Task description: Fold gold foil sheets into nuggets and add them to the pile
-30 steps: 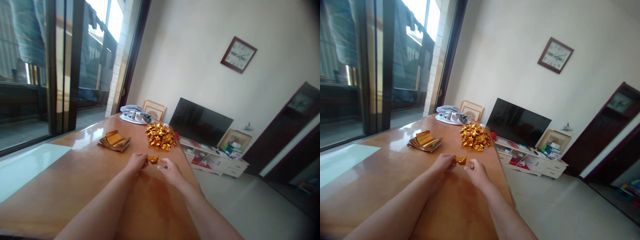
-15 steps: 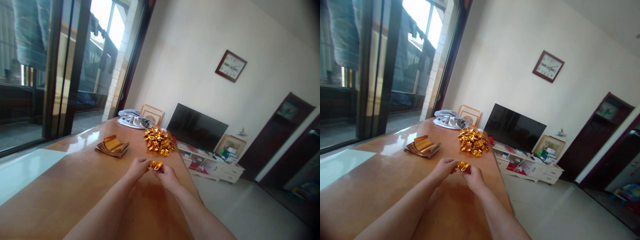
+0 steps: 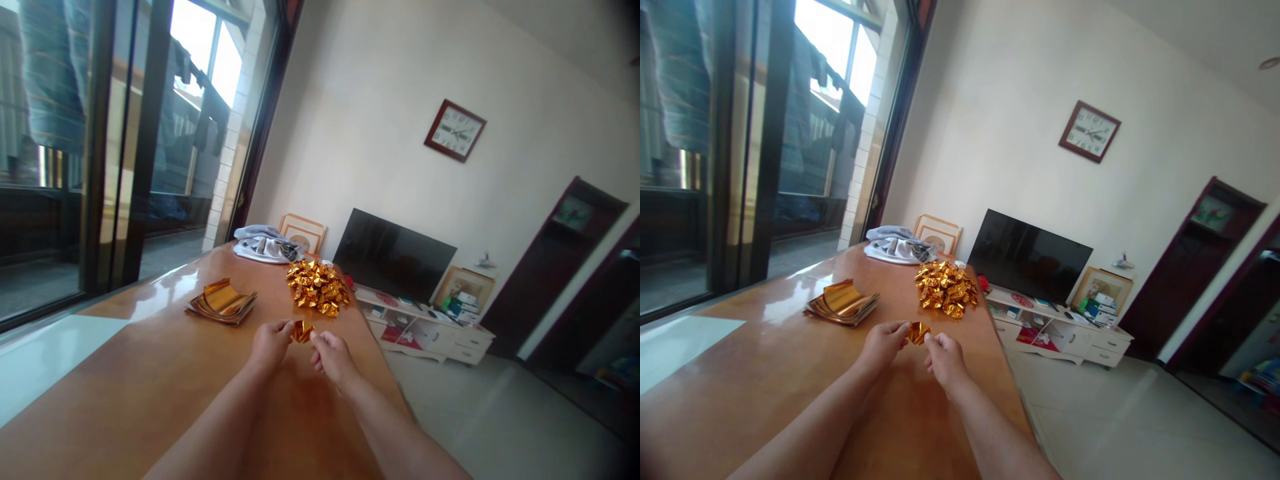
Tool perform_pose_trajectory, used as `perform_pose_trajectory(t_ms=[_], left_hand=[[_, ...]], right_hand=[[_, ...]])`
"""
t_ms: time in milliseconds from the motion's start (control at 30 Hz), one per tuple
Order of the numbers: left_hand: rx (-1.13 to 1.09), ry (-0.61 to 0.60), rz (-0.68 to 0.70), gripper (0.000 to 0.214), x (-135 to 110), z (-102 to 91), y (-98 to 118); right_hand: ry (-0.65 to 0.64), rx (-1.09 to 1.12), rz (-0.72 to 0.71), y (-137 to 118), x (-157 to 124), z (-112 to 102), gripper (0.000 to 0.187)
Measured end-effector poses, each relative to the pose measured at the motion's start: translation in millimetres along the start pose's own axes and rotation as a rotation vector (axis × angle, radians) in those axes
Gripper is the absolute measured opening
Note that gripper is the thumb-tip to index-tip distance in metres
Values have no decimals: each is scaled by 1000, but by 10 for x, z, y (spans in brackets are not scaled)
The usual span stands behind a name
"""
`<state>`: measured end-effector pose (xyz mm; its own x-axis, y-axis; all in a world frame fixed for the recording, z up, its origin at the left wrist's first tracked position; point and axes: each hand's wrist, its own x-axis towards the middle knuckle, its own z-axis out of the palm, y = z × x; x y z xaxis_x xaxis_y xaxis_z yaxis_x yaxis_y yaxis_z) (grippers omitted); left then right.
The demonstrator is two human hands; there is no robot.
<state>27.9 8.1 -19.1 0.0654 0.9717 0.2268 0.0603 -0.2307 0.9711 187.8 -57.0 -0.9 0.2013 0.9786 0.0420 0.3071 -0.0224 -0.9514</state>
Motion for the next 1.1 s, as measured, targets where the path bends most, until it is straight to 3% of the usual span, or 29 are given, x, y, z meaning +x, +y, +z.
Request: perform_pose_trajectory(t_ms=[267,467,933,1100], left_hand=[[8,-50,-2,50,-35,32,20],[-5,5,-59,59,-15,46,-10],[43,47,-153,45,-23,92,-168],[94,51,-122,41,-24,96,-173]], right_hand=[[53,46,72,55,173,19,19],[153,75,95,54,395,-116,19],[308,76,30,160,1127,-334,20],[352,29,-29,273,1407,-408,25]])
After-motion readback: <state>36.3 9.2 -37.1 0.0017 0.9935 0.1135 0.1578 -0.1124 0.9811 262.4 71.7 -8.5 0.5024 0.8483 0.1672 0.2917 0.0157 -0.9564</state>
